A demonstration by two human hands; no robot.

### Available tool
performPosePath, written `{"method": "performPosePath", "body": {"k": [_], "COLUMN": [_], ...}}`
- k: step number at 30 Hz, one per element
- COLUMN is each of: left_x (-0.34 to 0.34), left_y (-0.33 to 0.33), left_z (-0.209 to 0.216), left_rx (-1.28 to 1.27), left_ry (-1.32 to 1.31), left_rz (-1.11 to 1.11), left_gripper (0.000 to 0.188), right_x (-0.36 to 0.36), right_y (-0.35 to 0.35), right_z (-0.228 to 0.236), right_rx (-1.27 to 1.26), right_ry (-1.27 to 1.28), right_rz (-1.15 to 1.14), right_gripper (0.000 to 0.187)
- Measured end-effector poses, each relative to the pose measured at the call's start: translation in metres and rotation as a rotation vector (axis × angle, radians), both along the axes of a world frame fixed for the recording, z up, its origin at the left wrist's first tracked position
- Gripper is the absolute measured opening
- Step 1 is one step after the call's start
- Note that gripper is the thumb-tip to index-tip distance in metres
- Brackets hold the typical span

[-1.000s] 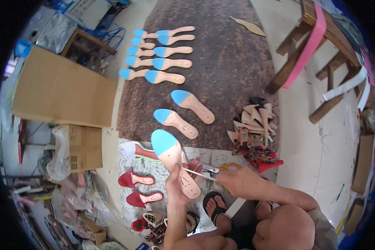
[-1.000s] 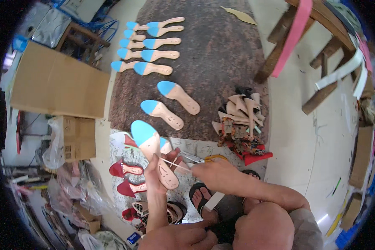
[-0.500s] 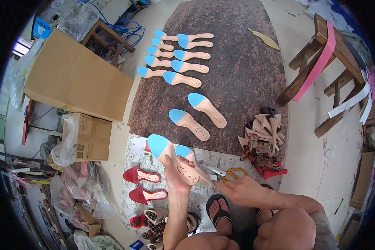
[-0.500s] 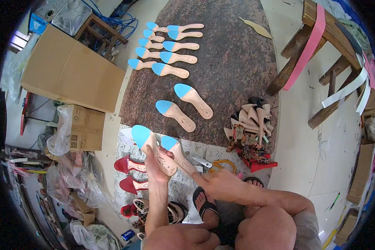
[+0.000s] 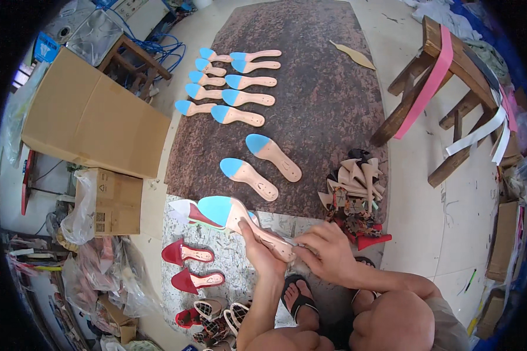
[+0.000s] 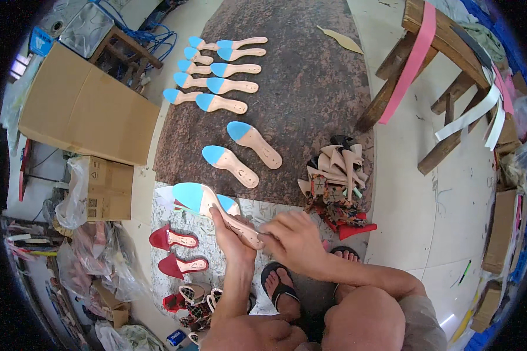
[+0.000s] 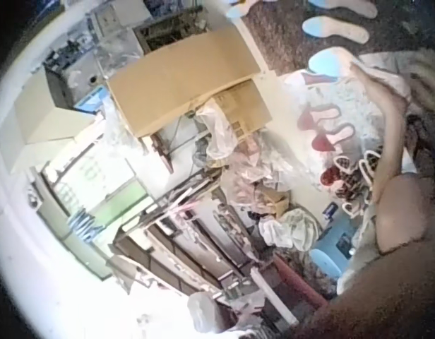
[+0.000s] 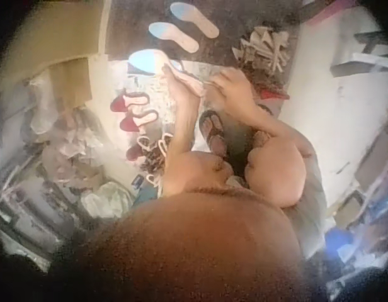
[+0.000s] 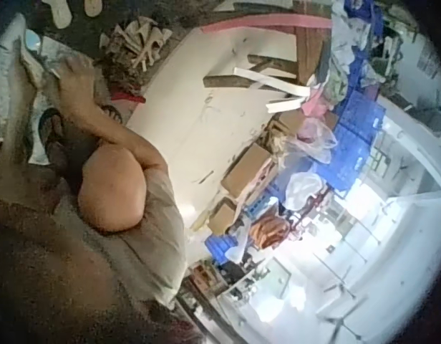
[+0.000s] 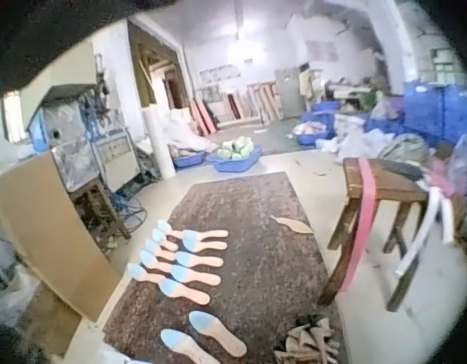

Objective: The person sits on the floor and assembles slipper soles by applying adhesive tape. They use scissors to cut strips of white tape and carefully apply them to the edges of the sole, smoothing them down to secure the layers. The person handles multiple soles, cutting and applying tape to each one individually.

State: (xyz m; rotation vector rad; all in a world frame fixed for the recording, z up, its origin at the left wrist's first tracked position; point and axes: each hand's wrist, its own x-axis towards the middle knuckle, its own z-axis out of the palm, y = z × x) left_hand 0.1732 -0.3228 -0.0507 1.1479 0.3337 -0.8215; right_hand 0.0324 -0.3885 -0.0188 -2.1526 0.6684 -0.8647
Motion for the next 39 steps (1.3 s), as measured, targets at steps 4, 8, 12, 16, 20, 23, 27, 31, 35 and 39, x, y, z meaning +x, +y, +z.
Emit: {"method": "performPosePath", "body": {"k": [4,8,12,16,20,23,27,31,35,39], "left_x": [-0.021,-0.040,-0.049,-0.056,-0.056,-0.055,-0.056,-0.042,-0.037,-0.027], "left_y": [-0.006,-0.013,-0.008,-0.005,-0.004,-0.001,0.009,0.016,0.018,0.033], "left_z": [0.009,0.027,0.022,0.031,0.036,0.034,0.021,0.009,-0.010,-0.010], "left_rx": [0.029,0.179,0.279,0.328,0.288,0.206,0.108,-0.092,-0.336,-0.097], "left_ry": [-0.094,-0.301,-0.543,-0.551,-0.461,-0.350,-0.225,-0.122,-0.097,-0.091], "left_rz": [-0.114,-0.290,-0.495,-0.617,-0.701,-0.737,-0.657,-0.356,-0.300,-0.485], "left_gripper": [0.045,0.051,0.053,0.047,0.040,0.035,0.033,0.040,0.060,0.070], "right_x": [0.002,-0.003,0.000,0.005,0.002,0.003,0.012,-0.011,-0.015,-0.032], "right_y": [-0.004,-0.014,-0.036,-0.063,-0.075,-0.080,-0.078,-0.057,-0.035,-0.056], "right_z": [-0.009,-0.006,-0.001,-0.010,-0.007,-0.004,-0.013,0.007,0.009,0.021], "right_rx": [-0.001,0.193,0.704,0.768,0.507,0.383,0.892,0.798,0.634,0.409], "right_ry": [-0.046,0.004,-0.001,0.037,0.041,-0.099,-0.470,0.024,0.150,-0.037], "right_rz": [0.025,0.036,-0.014,-0.036,-0.108,-0.131,-0.020,0.287,0.370,0.265], "right_gripper": [0.014,0.010,0.020,0.027,0.026,0.045,0.065,0.043,0.025,0.018]}}
